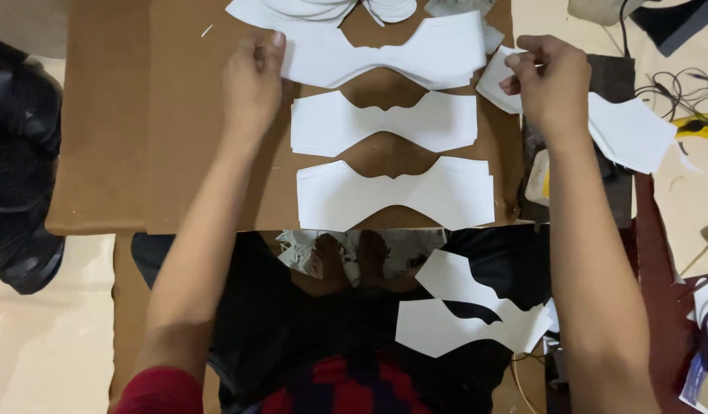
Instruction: The person sits on the floor and sorts white paper cutouts on a brown table. They pick up stacks of cutouts, separate them, and arrange them into piles. The person also moves a container of yellow liquid and a stack of paper to the side.
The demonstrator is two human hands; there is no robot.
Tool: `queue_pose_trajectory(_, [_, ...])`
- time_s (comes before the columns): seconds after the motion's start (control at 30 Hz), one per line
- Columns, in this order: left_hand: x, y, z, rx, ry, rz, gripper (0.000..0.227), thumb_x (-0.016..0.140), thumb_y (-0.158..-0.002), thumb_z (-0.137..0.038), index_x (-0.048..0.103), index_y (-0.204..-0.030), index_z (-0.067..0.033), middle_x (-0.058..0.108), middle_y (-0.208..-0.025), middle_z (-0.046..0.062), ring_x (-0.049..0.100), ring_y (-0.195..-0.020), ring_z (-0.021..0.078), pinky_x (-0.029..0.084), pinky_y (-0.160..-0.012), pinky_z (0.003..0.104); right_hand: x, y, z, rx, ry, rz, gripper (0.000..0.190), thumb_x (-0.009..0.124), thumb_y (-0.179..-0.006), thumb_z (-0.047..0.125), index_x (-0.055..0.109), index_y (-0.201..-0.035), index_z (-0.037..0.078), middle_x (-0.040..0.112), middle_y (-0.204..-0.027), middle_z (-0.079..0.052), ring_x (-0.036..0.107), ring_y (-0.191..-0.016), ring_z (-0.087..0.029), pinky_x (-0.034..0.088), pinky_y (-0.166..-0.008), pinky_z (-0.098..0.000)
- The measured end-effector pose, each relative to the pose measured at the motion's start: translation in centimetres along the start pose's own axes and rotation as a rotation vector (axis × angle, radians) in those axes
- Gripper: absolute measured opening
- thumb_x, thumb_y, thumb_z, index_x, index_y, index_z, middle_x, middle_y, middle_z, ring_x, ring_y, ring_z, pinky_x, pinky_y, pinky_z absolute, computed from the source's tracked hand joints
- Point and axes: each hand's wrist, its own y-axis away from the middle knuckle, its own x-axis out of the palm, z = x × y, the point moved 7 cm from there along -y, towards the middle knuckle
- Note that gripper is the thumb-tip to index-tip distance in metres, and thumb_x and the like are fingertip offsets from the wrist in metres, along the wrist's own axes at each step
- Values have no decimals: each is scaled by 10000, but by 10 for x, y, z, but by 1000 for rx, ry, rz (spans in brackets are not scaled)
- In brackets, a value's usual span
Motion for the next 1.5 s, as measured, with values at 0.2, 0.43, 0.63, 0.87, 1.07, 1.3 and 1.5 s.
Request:
queue_pose_trajectory(0.2, [65, 155, -13, -256, 151, 542, 294, 508, -897, 94, 714, -1055, -44, 740, -1071, 68, 552, -583, 115, 448, -446, 254, -28, 129, 31, 248, 248, -101, 128, 729, -1042, 44, 748, -1114, -59, 581, -788, -66, 456, -632, -161, 421, -602, -286])
queue_pose_trajectory(0.43, [139, 370, -48, -243, 178, 1445, 510, 669, -886, -460, 661, -1221, -76, 701, -1155, 85, 674, -970, 240, 538, -847, 343, -88, 360, -56, 592, -35, -474, 90, 614, -1112, -15, 671, -1168, -56, 665, -952, -93, 597, -816, -107, 511, -783, -202])
queue_pose_trajectory(0.63, [153, 400, -36, -200, 23, 1345, 733, 807, -775, -453, 549, -1279, 12, 628, -1195, 206, 619, -1084, 357, 473, -956, 404, -91, 496, -123, 868, 41, -273, 260, 654, -1049, 84, 663, -1272, -50, 680, -1052, -104, 584, -876, -148, 482, -799, -255])
queue_pose_trajectory(0.87, [152, 408, -9, -628, 212, 1289, 654, 832, -842, -366, 565, -1321, -9, 645, -1191, 233, 629, -1133, 362, 542, -923, 448, -72, 500, -132, 927, -248, -366, 255, 709, -1042, 146, 660, -1230, -19, 678, -1216, -220, 635, -1046, -273, 541, -877, -408])
queue_pose_trajectory(1.07, [190, 405, 32, -811, 447, 1099, 710, 797, -893, -479, 577, -1340, 27, 671, -1147, 237, 651, -1066, 307, 551, -868, 398, -49, 498, -164, 948, -137, -348, 490, 919, -880, 254, 690, -1221, -12, 696, -1080, -203, 677, -960, -269, 576, -819, -394])
queue_pose_trajectory(1.3, [244, 386, 1, -933, 658, 858, 846, 888, -835, -365, 502, -1469, 41, 597, -1395, 244, 558, -1286, 360, 459, -1080, 460, -59, 483, -114, 948, 166, -368, 412, 889, -882, 268, 704, -1180, 51, 718, -1149, -191, 688, -1078, -350, 554, -932, -425])
queue_pose_trajectory(1.5, [176, 336, -41, -690, 501, 869, 293, 734, -885, -212, 705, -1075, 9, 703, -891, 79, 626, -732, 143, 544, -697, 262, -69, 480, -115, 611, -3, -466, 218, 716, -995, -38, 525, -1098, -11, 584, -1073, -117, 566, -960, -204, 488, -937, -308])
